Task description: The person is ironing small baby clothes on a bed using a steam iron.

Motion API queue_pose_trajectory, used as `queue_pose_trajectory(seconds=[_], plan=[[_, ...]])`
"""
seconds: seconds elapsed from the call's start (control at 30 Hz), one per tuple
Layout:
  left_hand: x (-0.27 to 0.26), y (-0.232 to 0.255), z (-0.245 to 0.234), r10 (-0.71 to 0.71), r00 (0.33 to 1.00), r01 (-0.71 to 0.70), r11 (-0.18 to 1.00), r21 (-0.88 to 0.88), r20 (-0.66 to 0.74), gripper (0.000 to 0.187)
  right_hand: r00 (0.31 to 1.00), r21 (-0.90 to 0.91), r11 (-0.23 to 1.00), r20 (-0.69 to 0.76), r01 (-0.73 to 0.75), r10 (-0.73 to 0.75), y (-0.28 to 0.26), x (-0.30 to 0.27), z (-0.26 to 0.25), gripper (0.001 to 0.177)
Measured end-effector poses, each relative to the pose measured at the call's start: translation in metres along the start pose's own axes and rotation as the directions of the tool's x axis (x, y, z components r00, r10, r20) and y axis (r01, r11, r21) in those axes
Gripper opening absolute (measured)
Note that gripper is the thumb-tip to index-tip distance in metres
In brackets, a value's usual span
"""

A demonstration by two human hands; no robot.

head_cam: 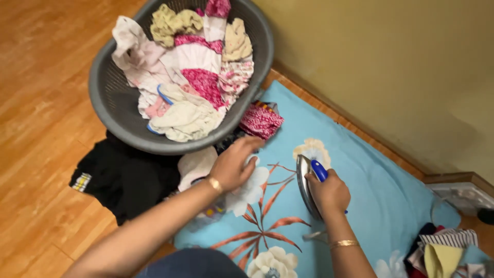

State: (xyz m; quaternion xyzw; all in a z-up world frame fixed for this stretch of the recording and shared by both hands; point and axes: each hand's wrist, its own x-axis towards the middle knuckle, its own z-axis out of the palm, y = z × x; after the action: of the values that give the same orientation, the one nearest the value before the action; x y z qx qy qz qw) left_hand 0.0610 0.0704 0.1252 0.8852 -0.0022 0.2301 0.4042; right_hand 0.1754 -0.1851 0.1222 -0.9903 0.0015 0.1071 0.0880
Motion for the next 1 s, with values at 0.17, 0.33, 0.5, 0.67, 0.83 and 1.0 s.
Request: queue_pose_trajectory(seconds=[0.17,0.33,0.5,0.67,0.83,1.0], plan=[[0.02,0.003,-0.093,0.377,0.892,-0.279,0.894,0.351,-0.251,0.035,0.929,0.156,0.953,-0.31,0.259,-0.202,-0.043,-0.006,0.012,0.066],[0.025,-0.032,-0.164,0.191,0.828,0.1,0.875,0.473,-0.527,0.032,0.546,0.198,0.538,-0.554,0.82,-0.628,-0.179,-0.033,-0.025,0.042],[0.007,-0.088,-0.179,-0.207,0.833,0.393,0.874,0.286,-0.513,0.035,0.385,0.209,0.364,-0.068,0.908,-0.921,-0.302,-0.013,0.008,0.019],[0.013,-0.077,-0.183,-0.22,0.845,0.351,0.916,0.196,-0.488,0.028,0.347,0.034,0.405,0.453,0.914,-0.821,-0.348,0.03,0.086,0.022],[0.011,-0.071,-0.184,-0.242,0.859,0.343,0.926,0.158,-0.451,0.023,0.42,0.045,0.49,0.45,0.87,-0.788,-0.329,0.009,0.046,0.025],[-0.002,-0.057,-0.179,-0.115,0.859,0.205,0.97,0.129,-0.499,0.009,0.56,0.508,0.301,-0.496,0.807,-0.663,-0.262,-0.062,-0.031,0.034]])
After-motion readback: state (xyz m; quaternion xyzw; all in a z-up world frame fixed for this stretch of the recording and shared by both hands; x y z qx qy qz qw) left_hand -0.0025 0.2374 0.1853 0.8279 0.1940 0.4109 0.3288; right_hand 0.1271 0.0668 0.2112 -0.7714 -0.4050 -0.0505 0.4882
